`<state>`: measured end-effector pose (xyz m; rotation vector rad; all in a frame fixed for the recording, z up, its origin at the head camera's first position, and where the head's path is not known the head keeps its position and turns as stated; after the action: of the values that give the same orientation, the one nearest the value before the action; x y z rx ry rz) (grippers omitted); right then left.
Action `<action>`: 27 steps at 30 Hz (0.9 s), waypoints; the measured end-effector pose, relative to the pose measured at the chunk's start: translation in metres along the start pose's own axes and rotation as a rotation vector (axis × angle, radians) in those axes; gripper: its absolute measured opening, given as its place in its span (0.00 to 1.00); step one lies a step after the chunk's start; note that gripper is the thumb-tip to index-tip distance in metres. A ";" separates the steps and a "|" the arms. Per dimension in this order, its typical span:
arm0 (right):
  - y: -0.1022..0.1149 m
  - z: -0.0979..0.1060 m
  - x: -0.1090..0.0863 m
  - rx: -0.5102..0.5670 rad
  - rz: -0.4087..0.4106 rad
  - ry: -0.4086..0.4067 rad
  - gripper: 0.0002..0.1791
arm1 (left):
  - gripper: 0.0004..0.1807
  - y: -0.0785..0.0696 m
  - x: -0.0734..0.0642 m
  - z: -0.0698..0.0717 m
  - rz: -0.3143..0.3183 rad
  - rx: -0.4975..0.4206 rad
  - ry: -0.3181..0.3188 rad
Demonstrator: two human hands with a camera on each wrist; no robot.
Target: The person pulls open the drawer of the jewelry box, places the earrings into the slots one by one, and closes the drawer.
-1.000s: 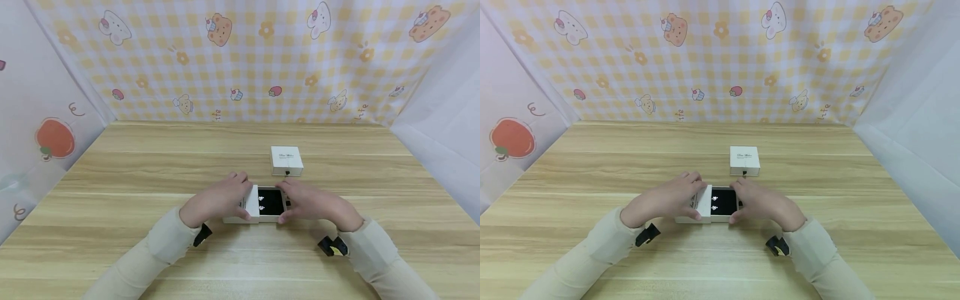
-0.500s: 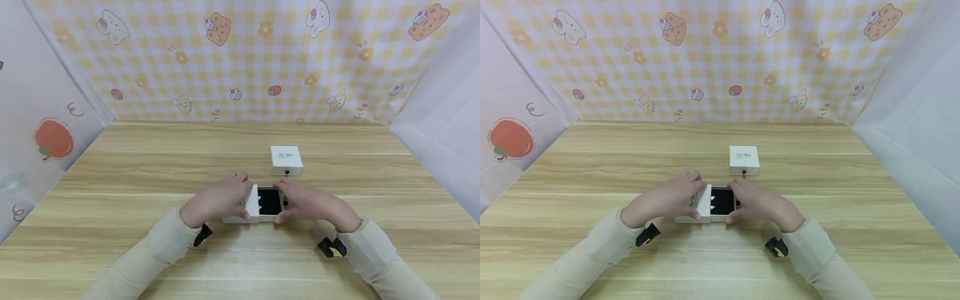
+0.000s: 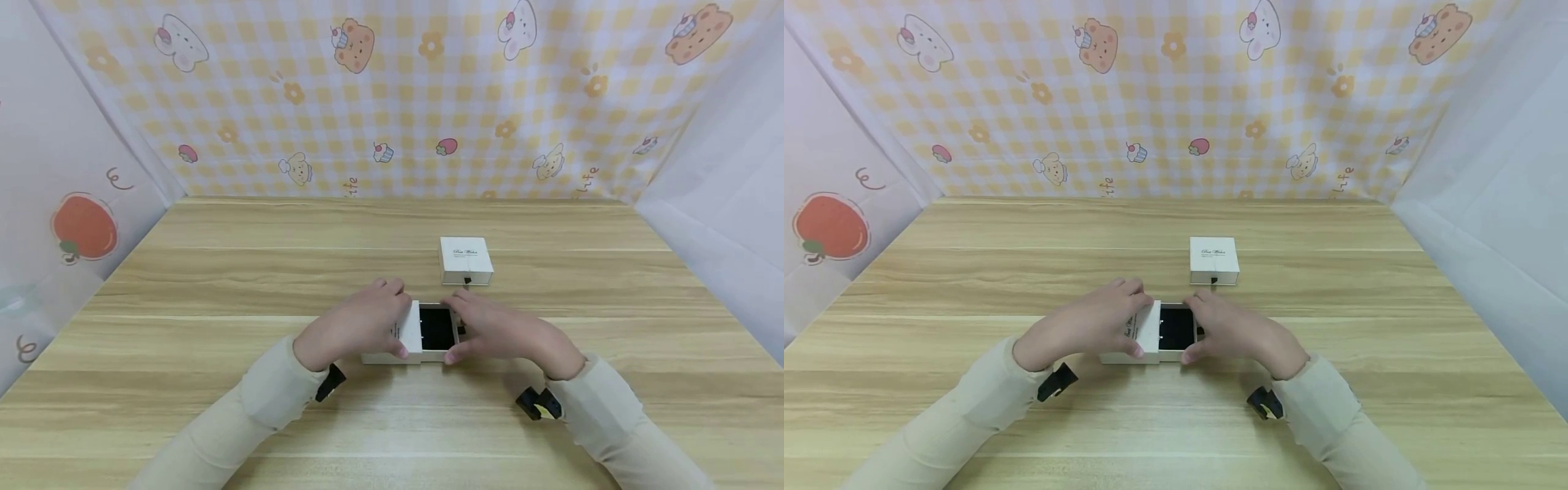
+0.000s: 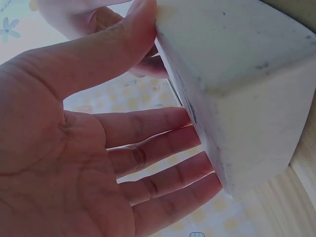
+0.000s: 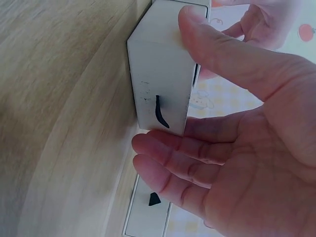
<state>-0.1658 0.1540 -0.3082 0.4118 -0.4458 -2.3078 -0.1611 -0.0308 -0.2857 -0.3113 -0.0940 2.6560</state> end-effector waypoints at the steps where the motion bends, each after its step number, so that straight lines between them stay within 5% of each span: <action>1: 0.000 0.000 0.000 -0.001 -0.001 0.002 0.47 | 0.36 0.000 0.000 0.000 0.000 0.003 0.001; 27: 0.005 0.002 0.007 -0.021 0.036 -0.003 0.47 | 0.35 -0.001 0.002 -0.001 -0.014 -0.010 -0.017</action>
<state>-0.1678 0.1461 -0.3051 0.3874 -0.4272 -2.2765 -0.1622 -0.0291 -0.2873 -0.2910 -0.1146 2.6457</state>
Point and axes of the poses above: each hand's wrist, its own x-axis towards the middle knuckle, its own z-axis out of the back of the hand, y = z × x, the point moved 2 cm from there along x, towards the middle knuckle, and after that the axes turned 10 degrees about z, right-handed, at the moved point
